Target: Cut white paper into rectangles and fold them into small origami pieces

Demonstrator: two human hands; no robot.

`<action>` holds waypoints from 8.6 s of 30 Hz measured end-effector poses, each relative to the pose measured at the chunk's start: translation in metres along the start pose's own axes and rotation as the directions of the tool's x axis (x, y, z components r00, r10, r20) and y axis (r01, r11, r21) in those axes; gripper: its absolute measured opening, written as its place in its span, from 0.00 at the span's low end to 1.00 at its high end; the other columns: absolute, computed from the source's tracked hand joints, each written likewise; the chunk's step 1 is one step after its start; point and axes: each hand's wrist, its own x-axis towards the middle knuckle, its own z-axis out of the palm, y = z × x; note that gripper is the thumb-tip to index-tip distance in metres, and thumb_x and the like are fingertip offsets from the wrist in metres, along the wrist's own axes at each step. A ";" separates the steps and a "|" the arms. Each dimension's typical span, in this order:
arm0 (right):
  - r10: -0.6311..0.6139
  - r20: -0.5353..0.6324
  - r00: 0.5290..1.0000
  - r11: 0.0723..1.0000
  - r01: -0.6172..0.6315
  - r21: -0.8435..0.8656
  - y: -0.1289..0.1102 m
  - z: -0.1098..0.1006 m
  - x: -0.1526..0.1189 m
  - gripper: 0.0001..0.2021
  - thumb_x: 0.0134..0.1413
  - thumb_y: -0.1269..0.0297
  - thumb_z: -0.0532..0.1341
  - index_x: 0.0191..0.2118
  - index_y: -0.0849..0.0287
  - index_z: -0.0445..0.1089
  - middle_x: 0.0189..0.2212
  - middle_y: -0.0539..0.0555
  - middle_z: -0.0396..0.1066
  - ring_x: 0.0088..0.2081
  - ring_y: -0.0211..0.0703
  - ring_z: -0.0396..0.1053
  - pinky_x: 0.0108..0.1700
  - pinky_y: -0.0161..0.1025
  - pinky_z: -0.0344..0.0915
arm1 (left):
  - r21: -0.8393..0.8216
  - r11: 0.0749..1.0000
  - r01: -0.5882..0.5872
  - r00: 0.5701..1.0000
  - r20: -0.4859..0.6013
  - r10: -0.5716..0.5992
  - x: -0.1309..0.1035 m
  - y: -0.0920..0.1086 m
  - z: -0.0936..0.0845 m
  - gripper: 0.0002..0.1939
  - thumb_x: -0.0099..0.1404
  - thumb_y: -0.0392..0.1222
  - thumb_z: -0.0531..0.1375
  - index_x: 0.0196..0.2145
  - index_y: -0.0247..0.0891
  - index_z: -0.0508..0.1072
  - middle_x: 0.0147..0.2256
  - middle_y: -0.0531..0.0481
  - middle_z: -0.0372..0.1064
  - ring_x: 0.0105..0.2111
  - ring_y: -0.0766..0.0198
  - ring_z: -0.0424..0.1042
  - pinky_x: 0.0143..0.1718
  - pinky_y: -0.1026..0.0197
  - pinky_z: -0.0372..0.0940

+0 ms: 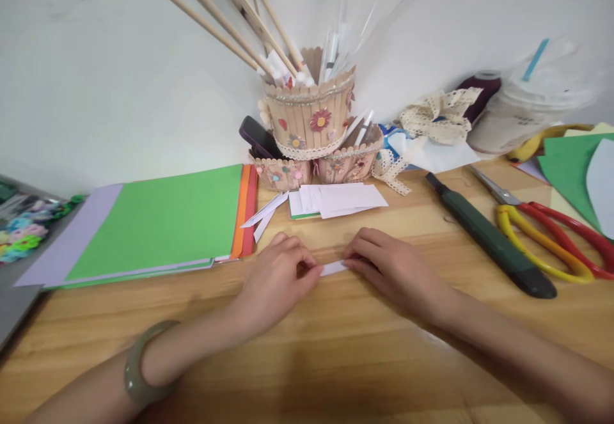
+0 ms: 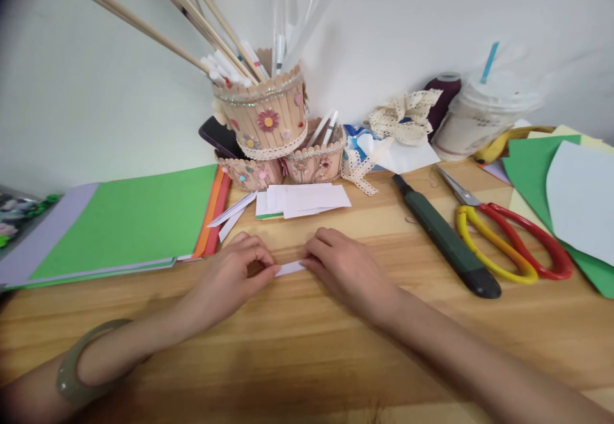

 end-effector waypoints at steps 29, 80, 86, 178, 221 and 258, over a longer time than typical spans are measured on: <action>0.102 0.076 0.992 0.958 -0.118 0.261 0.007 -0.016 -0.002 0.03 0.54 0.72 0.57 0.30 0.59 0.64 0.27 0.50 0.67 0.30 0.38 0.64 0.33 0.36 0.62 | -0.047 0.985 -0.166 0.986 -0.030 0.165 -0.002 -0.006 0.005 0.05 0.62 0.36 0.58 0.36 0.35 0.67 0.37 0.46 0.66 0.39 0.58 0.65 0.40 0.55 0.63; -0.004 0.129 0.992 0.935 -0.042 0.352 0.012 -0.049 -0.007 0.13 0.62 0.62 0.47 0.40 0.61 0.67 0.28 0.53 0.69 0.30 0.39 0.67 0.33 0.35 0.61 | -0.264 0.945 -0.194 0.969 0.100 0.227 -0.004 -0.004 -0.017 0.12 0.68 0.36 0.44 0.35 0.38 0.65 0.33 0.50 0.70 0.32 0.66 0.70 0.35 0.65 0.64; 0.034 0.103 0.994 0.933 -0.069 0.354 0.009 -0.047 -0.007 0.14 0.63 0.63 0.46 0.46 0.60 0.64 0.29 0.53 0.68 0.32 0.40 0.67 0.34 0.37 0.62 | -0.118 0.977 -0.178 0.984 0.007 0.180 -0.003 -0.007 -0.020 0.11 0.67 0.37 0.46 0.31 0.38 0.66 0.31 0.51 0.70 0.28 0.65 0.69 0.30 0.64 0.61; -0.265 -0.011 0.964 0.958 0.265 0.112 0.019 -0.016 -0.007 0.09 0.58 0.68 0.56 0.37 0.60 0.73 0.38 0.57 0.73 0.40 0.42 0.68 0.40 0.41 0.67 | 0.329 0.846 -0.419 0.889 -0.043 0.457 -0.009 -0.002 0.004 0.10 0.66 0.41 0.54 0.33 0.34 0.73 0.32 0.46 0.71 0.32 0.59 0.70 0.30 0.59 0.67; 0.271 -0.010 0.963 0.960 -0.271 -0.073 0.019 -0.002 -0.008 0.04 0.57 0.62 0.54 0.32 0.54 0.58 0.22 0.47 0.66 0.21 0.38 0.64 0.22 0.34 0.58 | -0.220 0.922 0.318 0.944 0.166 -0.285 0.008 -0.006 0.007 0.07 0.60 0.41 0.51 0.24 0.40 0.62 0.17 0.55 0.64 0.18 0.65 0.64 0.19 0.67 0.57; 0.284 0.078 0.956 0.957 -0.277 -0.089 0.014 -0.009 -0.003 0.04 0.55 0.66 0.56 0.29 0.56 0.62 0.24 0.50 0.67 0.24 0.39 0.65 0.24 0.34 0.59 | -0.061 0.980 0.187 0.968 0.183 -0.173 -0.004 -0.002 0.009 0.07 0.62 0.37 0.49 0.28 0.41 0.64 0.18 0.56 0.65 0.17 0.66 0.64 0.18 0.66 0.52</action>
